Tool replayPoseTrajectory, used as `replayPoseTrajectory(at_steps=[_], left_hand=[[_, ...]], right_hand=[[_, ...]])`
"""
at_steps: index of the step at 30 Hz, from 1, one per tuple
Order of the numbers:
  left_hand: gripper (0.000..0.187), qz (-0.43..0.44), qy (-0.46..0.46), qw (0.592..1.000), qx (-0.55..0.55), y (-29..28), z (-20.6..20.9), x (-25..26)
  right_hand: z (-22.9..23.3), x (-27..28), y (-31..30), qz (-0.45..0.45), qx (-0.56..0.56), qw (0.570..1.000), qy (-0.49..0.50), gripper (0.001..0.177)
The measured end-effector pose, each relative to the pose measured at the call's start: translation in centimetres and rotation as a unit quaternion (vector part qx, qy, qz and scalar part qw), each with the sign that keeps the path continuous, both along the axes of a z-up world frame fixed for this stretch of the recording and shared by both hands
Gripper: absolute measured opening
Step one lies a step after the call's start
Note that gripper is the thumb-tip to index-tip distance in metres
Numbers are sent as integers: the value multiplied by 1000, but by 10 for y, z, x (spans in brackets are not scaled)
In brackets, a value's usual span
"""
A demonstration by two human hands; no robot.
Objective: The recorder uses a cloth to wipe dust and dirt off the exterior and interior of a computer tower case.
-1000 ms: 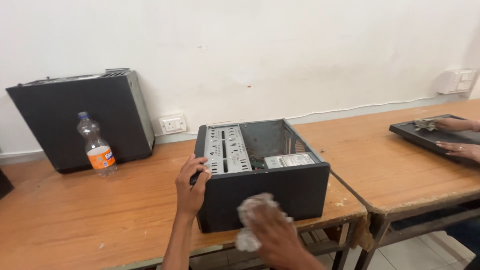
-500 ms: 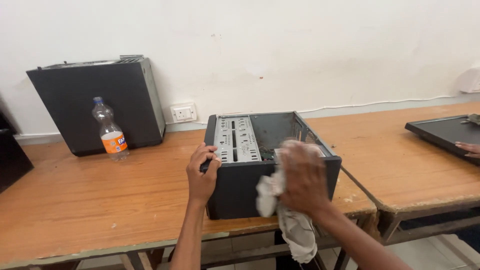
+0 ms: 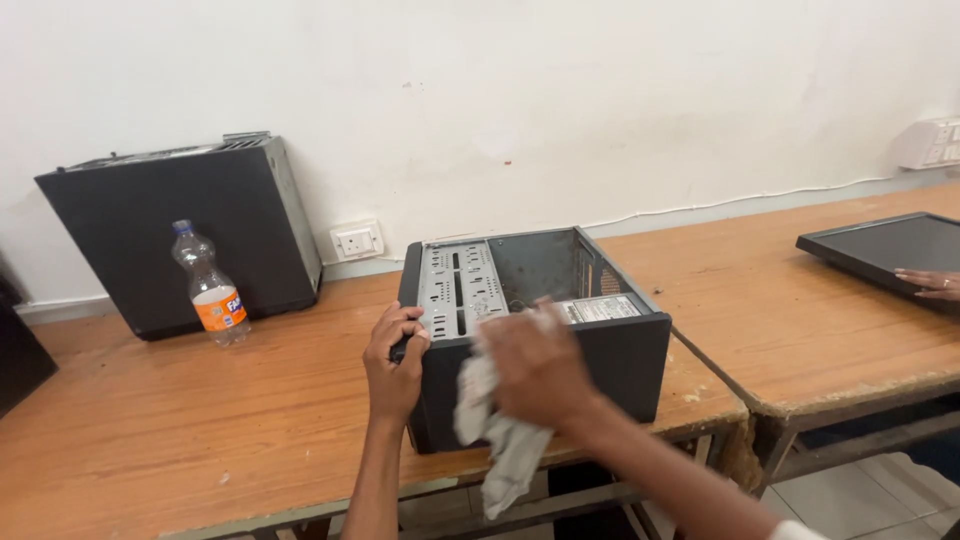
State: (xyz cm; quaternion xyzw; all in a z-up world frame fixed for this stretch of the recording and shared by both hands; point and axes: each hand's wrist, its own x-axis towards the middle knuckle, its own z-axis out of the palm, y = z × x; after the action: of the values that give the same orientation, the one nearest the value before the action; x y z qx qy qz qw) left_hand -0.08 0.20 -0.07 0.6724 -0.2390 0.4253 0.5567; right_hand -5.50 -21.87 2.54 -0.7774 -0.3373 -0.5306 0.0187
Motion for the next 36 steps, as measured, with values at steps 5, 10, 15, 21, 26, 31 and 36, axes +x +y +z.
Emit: replayPoseTrajectory(at_steps=[5,10,15,21,26,31,36], left_hand=[[18,11,-5,1000,12,-5,10,-10],[13,9,-34,999,7,-3,1,-3],[10,7,4,1000,-11,-5,3,-3],[10,4,-10,1000,16,-4,11,-9],[15,49,17,996,79,-2,23,-22],[19,113,-31,992,49,-16,20,-27],[16,137,-39,989,35,-16,10,-14]], right_hand=[[-12,4,-103,-65,22,996,-50,39],[-22,-2,-128,-87,74,991,-75,45],[-16,-17,-97,-102,152,976,-117,45],[-25,5,-30,-12,136,987,-89,31],[-12,-7,42,3,105,992,-76,37],[-18,-19,50,-25,92,993,-69,47],[-32,7,7,-50,62,994,-80,46]])
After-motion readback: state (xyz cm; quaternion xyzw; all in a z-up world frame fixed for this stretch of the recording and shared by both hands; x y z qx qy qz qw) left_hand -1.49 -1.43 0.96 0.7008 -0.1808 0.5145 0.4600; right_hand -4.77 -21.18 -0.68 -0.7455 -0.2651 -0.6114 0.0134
